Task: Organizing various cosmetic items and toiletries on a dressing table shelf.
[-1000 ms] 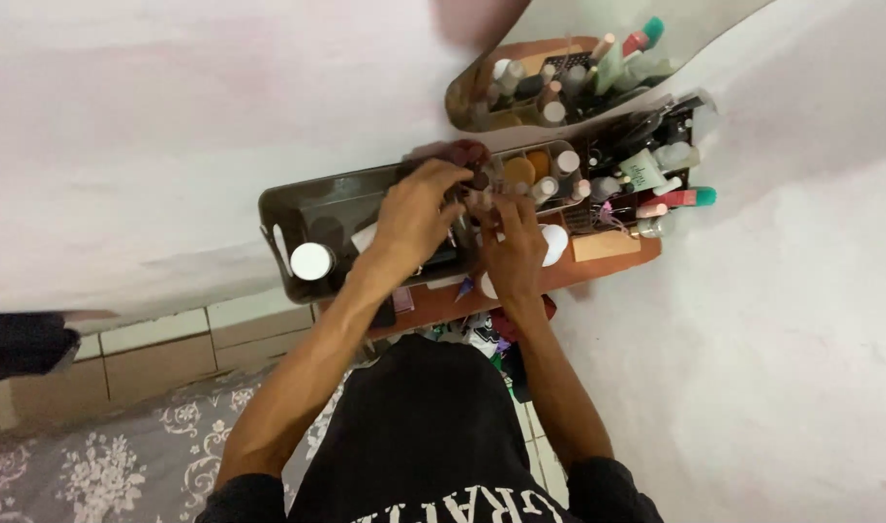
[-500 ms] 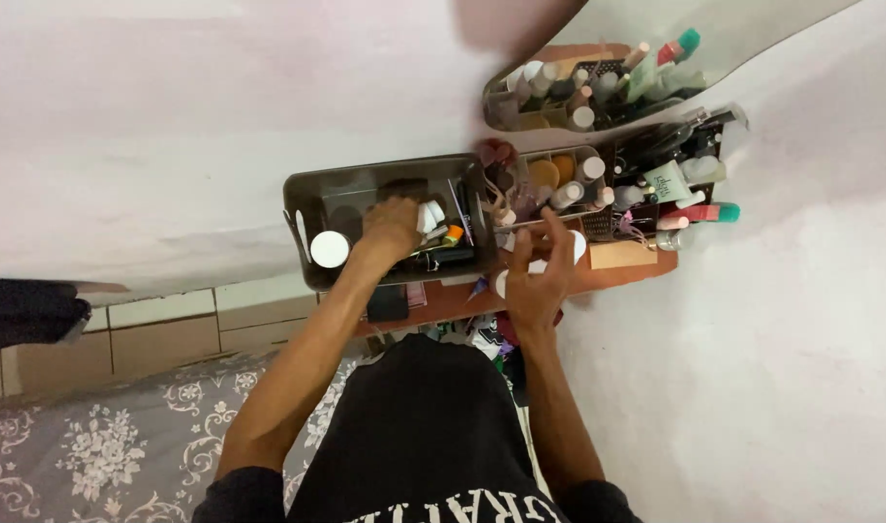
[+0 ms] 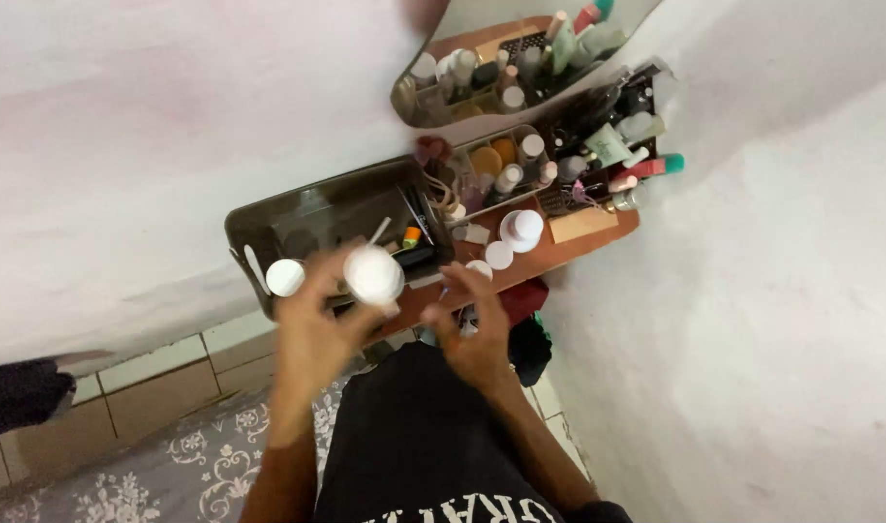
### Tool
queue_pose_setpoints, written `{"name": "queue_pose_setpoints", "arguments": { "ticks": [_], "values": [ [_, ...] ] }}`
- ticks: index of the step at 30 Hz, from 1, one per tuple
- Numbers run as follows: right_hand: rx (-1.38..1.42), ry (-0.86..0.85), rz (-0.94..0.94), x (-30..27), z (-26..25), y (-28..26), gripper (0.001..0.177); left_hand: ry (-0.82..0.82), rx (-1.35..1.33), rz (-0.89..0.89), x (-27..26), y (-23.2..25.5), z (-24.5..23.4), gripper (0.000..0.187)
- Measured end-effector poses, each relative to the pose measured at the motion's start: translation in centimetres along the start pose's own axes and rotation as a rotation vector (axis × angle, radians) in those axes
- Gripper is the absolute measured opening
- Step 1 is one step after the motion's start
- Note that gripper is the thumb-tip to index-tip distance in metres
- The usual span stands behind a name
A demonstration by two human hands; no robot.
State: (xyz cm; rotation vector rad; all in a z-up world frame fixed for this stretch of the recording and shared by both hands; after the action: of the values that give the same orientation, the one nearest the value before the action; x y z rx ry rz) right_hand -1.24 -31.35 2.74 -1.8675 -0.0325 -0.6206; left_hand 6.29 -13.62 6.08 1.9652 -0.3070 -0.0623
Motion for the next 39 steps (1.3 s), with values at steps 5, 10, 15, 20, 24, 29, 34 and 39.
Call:
{"name": "queue_pose_setpoints", "arguments": {
  "ticks": [5,10,15,20,24,29,34,39],
  "values": [
    [0.006,-0.081,0.171,-4.3,-0.1,4.2,0.067,-0.328,-0.240,0.067,-1.5,1.2,5.2,0.067],
    [-0.163,0.115,0.311,-1.7,-7.5,5.7,0.062,-0.256,-0.144,0.144,-0.8,1.0,3.4,0.067],
    [0.048,0.459,0.224,-2.9,-11.3,6.3,0.048,-0.103,0.125,-0.047,1.7,-2.6,-3.0,0.048],
    [0.096,0.194,0.326,-2.4,-5.9,5.8,0.053,-0.218,0.650,0.088,3.8,-9.9,-5.6,0.053],
    [0.208,0.197,0.288,0.3,-2.5,3.1,0.054,-0.436,0.995,-0.131,5.4,-14.5,-3.8,0.051],
    [0.197,0.075,0.260,1.0,1.3,1.9,0.055,-0.727,1.033,-0.310,5.2,-14.6,-2.0,0.046],
    [0.303,0.053,0.298,1.2,3.0,2.3,0.057,-0.720,1.068,-0.276,5.6,-16.1,-1.4,0.039],
    [0.396,0.049,0.353,0.8,3.7,2.9,0.059,-0.742,0.906,-0.259,7.4,-18.6,-2.5,0.039]
  ]
}}
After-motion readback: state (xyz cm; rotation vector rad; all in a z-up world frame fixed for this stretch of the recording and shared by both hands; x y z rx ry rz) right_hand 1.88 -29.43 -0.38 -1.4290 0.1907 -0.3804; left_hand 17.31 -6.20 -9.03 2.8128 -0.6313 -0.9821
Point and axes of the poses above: each hand's wrist, its own x-axis towards the middle knuckle, its own z-axis out of the palm, y = z × x, the point moved 7 cm from there along x, towards the middle knuckle, and after that the axes turned 5 degrees about x, right-handed, at the moved point
